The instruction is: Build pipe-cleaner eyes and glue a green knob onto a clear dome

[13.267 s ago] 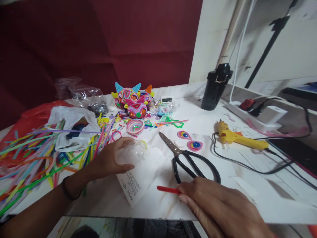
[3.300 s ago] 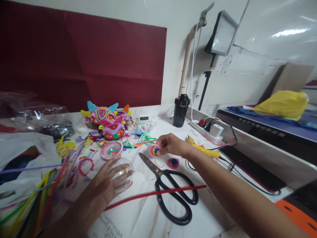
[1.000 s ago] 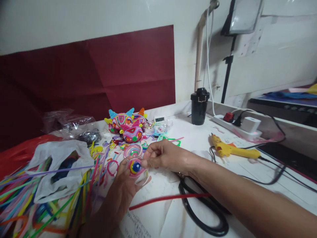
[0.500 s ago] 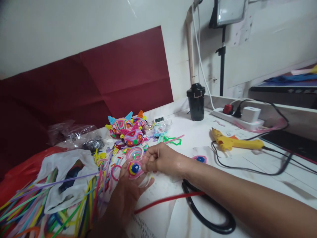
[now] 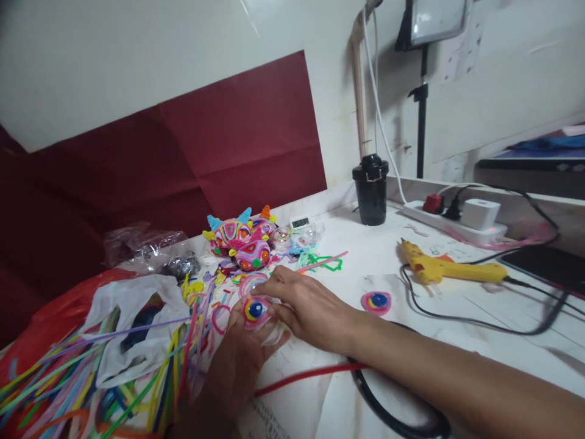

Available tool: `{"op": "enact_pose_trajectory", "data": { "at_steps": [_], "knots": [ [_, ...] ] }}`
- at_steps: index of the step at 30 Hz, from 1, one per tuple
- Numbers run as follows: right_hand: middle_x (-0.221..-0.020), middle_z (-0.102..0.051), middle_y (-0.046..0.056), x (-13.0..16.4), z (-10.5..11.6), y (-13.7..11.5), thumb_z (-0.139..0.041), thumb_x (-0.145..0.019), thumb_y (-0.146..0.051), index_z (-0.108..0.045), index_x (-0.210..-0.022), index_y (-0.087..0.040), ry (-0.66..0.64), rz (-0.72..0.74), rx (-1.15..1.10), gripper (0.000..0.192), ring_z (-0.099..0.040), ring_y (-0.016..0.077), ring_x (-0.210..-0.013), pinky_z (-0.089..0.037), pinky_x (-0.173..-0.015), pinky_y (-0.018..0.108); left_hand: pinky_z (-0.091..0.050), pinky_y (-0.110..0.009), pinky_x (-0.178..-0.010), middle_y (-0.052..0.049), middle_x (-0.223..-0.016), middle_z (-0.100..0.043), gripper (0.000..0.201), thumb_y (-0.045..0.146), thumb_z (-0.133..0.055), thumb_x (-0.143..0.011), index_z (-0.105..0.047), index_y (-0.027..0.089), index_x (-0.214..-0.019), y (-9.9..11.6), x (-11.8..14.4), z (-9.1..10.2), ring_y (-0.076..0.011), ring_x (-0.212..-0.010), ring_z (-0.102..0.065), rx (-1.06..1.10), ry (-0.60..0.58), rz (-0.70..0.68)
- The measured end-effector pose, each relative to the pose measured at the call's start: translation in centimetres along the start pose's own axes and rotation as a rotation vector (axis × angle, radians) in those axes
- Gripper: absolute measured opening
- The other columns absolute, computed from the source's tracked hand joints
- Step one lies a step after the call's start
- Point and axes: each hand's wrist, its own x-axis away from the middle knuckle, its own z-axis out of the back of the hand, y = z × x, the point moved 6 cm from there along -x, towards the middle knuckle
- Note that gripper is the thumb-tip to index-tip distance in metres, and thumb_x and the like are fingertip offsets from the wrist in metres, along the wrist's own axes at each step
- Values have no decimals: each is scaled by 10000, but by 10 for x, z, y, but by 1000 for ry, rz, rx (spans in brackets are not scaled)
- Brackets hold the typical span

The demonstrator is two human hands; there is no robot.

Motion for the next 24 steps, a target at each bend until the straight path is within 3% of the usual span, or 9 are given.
{"op": "enact_pose_trajectory", "data": {
  "at_steps": [3,8,17,24],
  "knots": [
    [-1125,-583,113,2,-4,-11,-420,-941,-127,-607,-1226,-224,-33,188,246,354,-571,201,-977,-468,-820,341,-465,-545,-953,-82,-1359,-509,638,407,-670,-833,-321,337,-1363,1,3,-3,-311,-1131,-598,18,16,-19],
    [-1283,-597,114,5,-14,-11,-424,-931,-95,-583,-1258,-202,-77,334,476,379,-573,232,-1075,-475,-883,399,-466,-558,-950,-66,-1401,-478,669,393,-643,-855,-267,375,-1408,2,9,-7,-311,-1121,-603,33,60,-42],
    [-1253,-653,102,12,-21,-17,-355,-964,-117,-611,-1225,-146,-31,439,712,367,-635,253,-1036,-510,-830,387,-467,-502,-935,-69,-1354,-526,742,422,-729,-771,-308,395,-1381,2,5,-4,-324,-1124,-600,43,71,-58],
    [-1247,-652,134,19,-32,-17,-252,-992,-152,-558,-1277,-78,-33,557,898,425,-626,272,-1073,-543,-800,414,-476,-450,-939,-60,-1341,-542,608,431,-716,-781,-457,359,-1327,2,4,-4,-281,-1198,-549,-5,46,-83]
  ]
}}
